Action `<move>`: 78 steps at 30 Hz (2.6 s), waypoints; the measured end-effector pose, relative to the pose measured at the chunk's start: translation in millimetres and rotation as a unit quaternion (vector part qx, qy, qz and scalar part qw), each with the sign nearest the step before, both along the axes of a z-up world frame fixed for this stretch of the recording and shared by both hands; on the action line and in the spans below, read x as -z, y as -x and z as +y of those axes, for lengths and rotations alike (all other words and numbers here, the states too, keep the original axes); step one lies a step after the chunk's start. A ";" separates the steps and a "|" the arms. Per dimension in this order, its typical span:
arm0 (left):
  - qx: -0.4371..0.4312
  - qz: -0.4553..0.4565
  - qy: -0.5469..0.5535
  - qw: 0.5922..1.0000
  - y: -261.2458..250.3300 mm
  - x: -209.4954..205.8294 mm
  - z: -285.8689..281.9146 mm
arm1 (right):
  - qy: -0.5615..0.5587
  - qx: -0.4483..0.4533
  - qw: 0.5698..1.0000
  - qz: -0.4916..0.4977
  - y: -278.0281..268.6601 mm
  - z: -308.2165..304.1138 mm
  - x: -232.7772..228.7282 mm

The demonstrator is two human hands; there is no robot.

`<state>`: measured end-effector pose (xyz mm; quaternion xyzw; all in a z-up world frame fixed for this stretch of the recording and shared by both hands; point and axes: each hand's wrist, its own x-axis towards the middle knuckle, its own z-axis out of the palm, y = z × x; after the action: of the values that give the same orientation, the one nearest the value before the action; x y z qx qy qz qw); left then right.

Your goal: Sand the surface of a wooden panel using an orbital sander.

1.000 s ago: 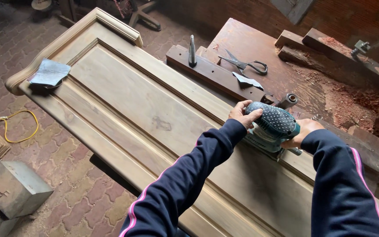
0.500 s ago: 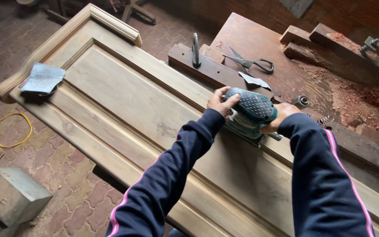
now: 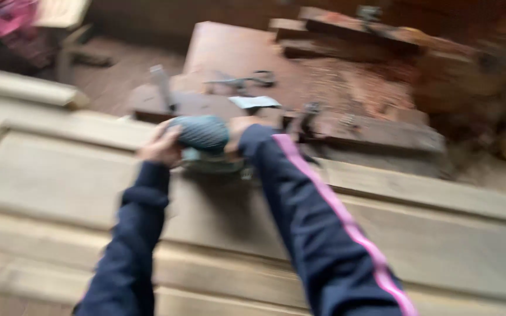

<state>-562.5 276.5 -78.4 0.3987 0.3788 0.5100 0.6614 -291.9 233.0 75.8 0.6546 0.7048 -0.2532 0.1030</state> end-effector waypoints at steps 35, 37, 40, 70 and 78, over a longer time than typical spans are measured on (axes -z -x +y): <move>0.329 0.053 0.200 0.921 -833.4 -127.7 -394.2 | 0.020 0.168 0.985 -0.042 -799.9 -462.6 -23.6; 0.322 0.053 0.210 0.922 -855.4 -124.4 -404.1 | 0.022 0.167 0.985 -0.039 -817.9 -470.5 -21.5; 0.311 0.044 0.224 0.923 -879.0 -119.0 -414.6 | 0.017 0.162 0.986 -0.022 -844.6 -478.1 -12.8; 0.292 0.197 0.120 0.928 -816.3 -103.9 -378.6 | 0.061 0.152 0.986 -0.023 -798.4 -425.6 -4.4; 0.232 0.159 0.057 0.958 -785.4 -65.4 -369.8 | 0.051 0.100 0.992 -0.051 -764.3 -396.7 3.8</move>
<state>223.0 -93.4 -13.0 0.5132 0.4042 0.2499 0.7147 472.4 -163.7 71.9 0.7276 0.6159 -0.2644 0.1461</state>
